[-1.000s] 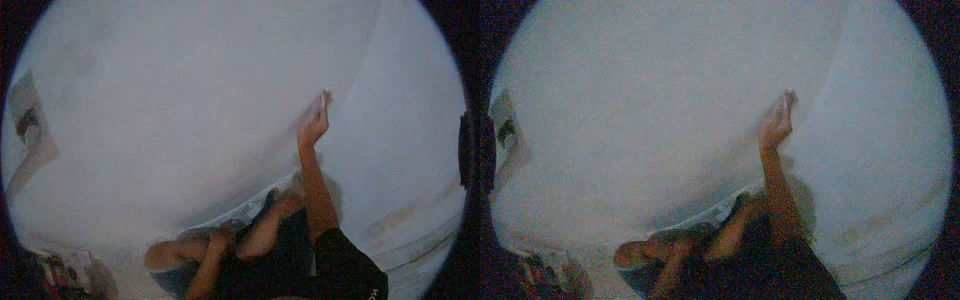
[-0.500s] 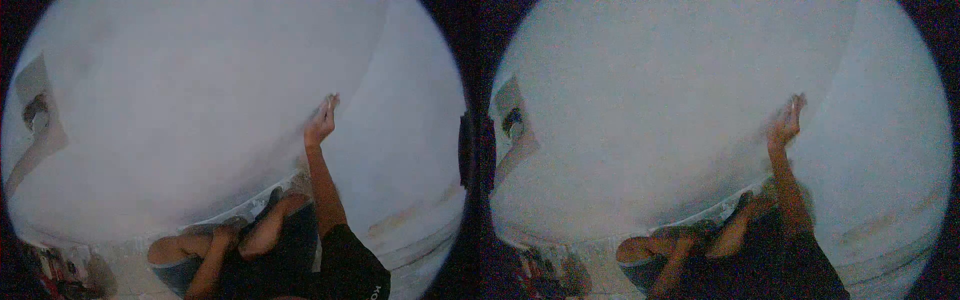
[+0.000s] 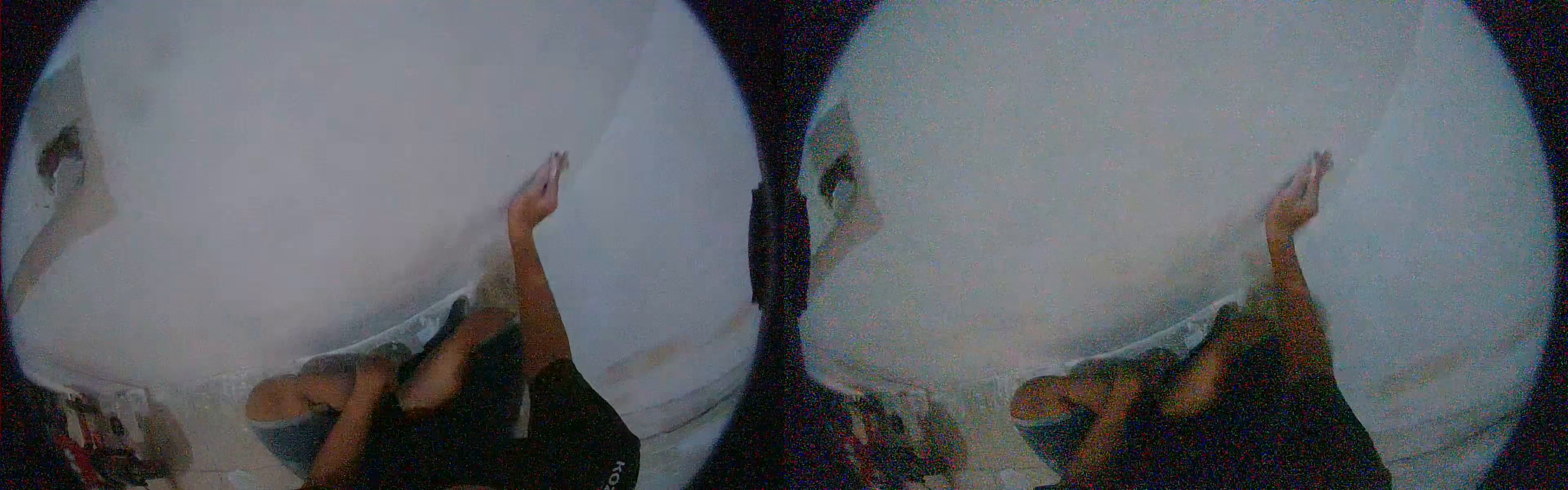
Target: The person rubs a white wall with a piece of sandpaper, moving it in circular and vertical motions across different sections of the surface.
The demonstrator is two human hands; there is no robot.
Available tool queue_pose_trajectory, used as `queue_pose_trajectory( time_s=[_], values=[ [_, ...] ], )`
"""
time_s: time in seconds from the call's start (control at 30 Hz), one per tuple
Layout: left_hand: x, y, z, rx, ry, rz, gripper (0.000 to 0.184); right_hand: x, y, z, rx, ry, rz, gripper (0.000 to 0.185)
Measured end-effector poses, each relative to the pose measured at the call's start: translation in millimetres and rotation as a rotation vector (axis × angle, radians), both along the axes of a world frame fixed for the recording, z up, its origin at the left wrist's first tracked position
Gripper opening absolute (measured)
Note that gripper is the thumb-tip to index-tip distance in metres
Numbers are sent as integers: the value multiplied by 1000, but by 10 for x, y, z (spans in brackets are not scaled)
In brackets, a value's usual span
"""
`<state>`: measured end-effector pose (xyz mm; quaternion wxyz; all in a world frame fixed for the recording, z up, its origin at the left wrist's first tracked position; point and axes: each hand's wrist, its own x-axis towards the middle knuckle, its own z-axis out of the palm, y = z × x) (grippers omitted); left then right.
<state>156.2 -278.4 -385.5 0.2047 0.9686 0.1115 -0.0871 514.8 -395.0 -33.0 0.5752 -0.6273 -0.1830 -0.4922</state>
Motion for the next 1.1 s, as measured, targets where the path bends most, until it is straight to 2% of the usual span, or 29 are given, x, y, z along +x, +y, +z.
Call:
queue_pose_trajectory(
  time_s=[0.1, 0.13, 0.17, 0.3, 0.33, 0.37, 0.4, 0.43, 0.47, 0.5, 0.57, 0.63, 0.7, 0.77, 0.87, 0.93, 1.0, 1.07, 1.1],
  values=[
    [36, 23, 252, -24, 58, 20, 47, -377, 361, 555, 18, -111, 61, 42],
    [42, 55, 477, -134, 116, 25, 46, -495, 507, 509, -38, -186, 90, 42],
    [44, 42, 443, -138, 114, 28, 46, -642, 631, 436, -91, -263, 123, 43],
    [-11, 33, 7, 1, -226, -73, 47, -957, 605, -405, -599, -528, 221, 45],
    [12, 34, -66, 20, -272, -83, 47, -770, 497, -641, -597, -535, 225, 45],
    [34, 34, -142, 40, -318, -92, 48, -523, 330, -874, -495, -432, 255, 48],
    [71, -9, -200, -3, -172, 5, 50, -375, 207, -977, -395, -327, 284, 52],
    [122, -59, -335, -49, -26, 100, 54, -234, 195, -913, -121, -239, 344, 51],
    [134, -100, -429, -55, -27, 103, 54, -73, 250, -789, 151, -146, 398, 50],
    [168, -102, -444, -55, -23, 92, 54, -20, 278, -622, 145, -146, 398, 50],
    [202, -79, -230, -46, -5, 58, 56, -137, 240, -45, -8, -35, 58, 48],
    [221, -88, -34, -59, 14, 32, 57, -482, 414, 192, -103, -120, 93, 46],
    [269, -93, 26, -60, 30, 25, 58, -726, 600, -22, -181, -189, 140, 44],
    [275, -104, -11, -46, 19, 29, 60, -990, 623, -388, -505, -417, 226, 48],
    [272, -154, -103, -4, 18, 24, 62, -614, 265, -1083, -614, -541, 349, 53],
    [295, -191, -63, 14, 78, -4, 63, -293, 4, -1252, -514, -371, 274, 55],
    [330, -227, -51, 68, 65, -21, 65, -71, 67, -1045, -62, -225, 389, 50],
    [317, -268, -259, 192, -159, 27, 60, -90, 83, -459, -126, -217, 90, 43],
    [283, -307, -347, 251, -267, 53, 57, -165, 181, -201, -145, -259, 44, 41]
  ],
)
